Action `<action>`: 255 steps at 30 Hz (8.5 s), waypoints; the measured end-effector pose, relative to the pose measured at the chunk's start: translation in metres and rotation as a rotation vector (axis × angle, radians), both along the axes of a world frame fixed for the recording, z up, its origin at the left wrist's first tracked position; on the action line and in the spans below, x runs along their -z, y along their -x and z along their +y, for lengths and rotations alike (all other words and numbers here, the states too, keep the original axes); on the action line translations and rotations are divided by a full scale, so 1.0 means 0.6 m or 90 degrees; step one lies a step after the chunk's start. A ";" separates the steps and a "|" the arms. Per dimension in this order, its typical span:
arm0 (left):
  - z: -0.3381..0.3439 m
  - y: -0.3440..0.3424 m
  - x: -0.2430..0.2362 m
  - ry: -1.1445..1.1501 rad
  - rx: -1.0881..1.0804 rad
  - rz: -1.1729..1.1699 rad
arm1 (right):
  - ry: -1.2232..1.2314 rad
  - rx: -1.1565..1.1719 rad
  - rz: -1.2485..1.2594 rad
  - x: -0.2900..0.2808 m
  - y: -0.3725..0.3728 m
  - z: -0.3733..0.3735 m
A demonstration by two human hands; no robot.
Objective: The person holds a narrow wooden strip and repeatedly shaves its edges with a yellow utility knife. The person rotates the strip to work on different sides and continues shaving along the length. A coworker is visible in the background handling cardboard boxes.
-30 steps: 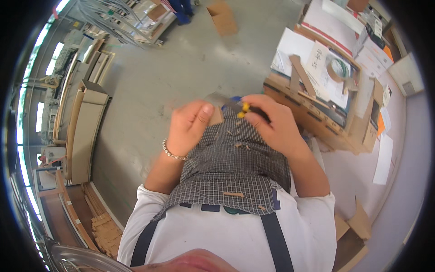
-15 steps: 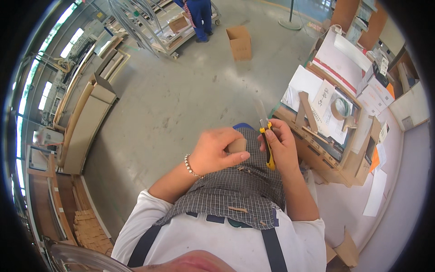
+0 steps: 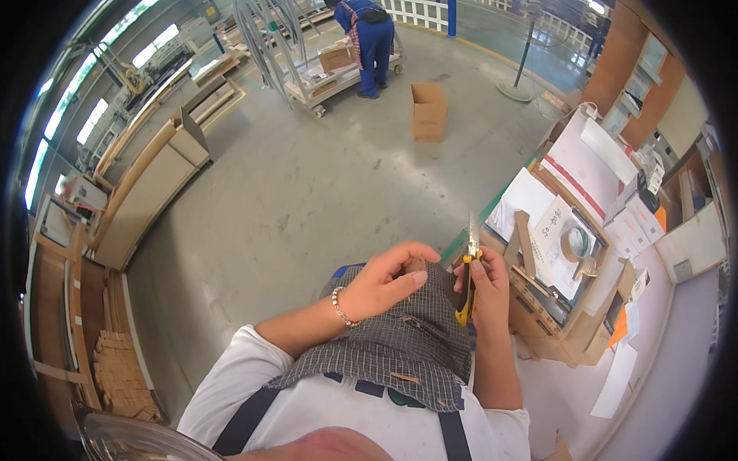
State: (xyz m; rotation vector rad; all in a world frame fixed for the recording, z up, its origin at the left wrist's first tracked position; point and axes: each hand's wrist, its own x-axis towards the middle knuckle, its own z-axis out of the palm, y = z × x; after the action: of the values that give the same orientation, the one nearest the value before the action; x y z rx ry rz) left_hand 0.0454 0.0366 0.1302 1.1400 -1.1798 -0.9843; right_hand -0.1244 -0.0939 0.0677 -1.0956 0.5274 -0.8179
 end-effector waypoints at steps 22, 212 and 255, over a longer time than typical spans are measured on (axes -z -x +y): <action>0.006 0.042 0.031 -0.027 0.171 0.051 | -0.017 0.009 0.008 0.002 0.011 -0.001; -0.016 -0.013 0.090 -0.192 0.058 -0.174 | 0.058 0.025 -0.030 -0.033 -0.011 -0.003; -0.002 0.004 0.089 -0.295 0.187 0.272 | 0.052 0.023 -0.048 -0.031 0.003 0.002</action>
State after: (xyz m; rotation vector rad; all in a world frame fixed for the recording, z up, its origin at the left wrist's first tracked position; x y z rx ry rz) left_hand 0.0429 0.0352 0.0766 1.0461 -0.8021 -1.6974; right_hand -0.1262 -0.0927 0.0863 -1.1278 0.4548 -0.9153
